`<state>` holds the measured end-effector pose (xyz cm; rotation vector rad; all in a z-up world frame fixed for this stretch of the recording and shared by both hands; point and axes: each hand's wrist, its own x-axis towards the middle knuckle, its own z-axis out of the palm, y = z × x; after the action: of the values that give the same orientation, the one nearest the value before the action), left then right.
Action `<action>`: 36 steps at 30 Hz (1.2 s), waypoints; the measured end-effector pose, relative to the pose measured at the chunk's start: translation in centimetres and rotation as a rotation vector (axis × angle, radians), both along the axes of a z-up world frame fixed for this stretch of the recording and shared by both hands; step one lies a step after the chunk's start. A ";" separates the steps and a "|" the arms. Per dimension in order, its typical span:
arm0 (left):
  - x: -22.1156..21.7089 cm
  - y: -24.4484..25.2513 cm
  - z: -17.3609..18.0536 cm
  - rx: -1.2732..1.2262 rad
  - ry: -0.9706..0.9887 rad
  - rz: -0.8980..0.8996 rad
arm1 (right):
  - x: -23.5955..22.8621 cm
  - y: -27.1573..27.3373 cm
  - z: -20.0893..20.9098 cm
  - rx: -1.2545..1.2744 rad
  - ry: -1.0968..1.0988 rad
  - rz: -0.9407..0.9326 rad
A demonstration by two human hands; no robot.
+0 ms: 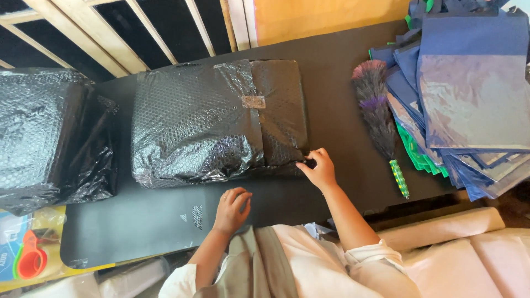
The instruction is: Wrapping a pillow in black bubble wrap and then cleaning the exterior with a duster.
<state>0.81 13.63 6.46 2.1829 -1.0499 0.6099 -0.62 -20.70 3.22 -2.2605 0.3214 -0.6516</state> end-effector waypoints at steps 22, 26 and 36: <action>-8.3 31.8 -12.4 -0.983 0.574 1.549 | -4.0 14.3 4.4 -0.318 0.278 0.211; -10.3 37.0 -15.1 -1.343 0.842 1.550 | -3.1 13.6 7.9 -0.279 0.509 0.342; -8.0 47.1 -13.6 -2.028 1.159 1.053 | -2.8 14.5 9.0 -0.344 0.766 0.261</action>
<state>-7.19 60.69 -7.16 0.5458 1.1265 0.2870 -3.40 -6.19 12.19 -2.7489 0.2790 0.3499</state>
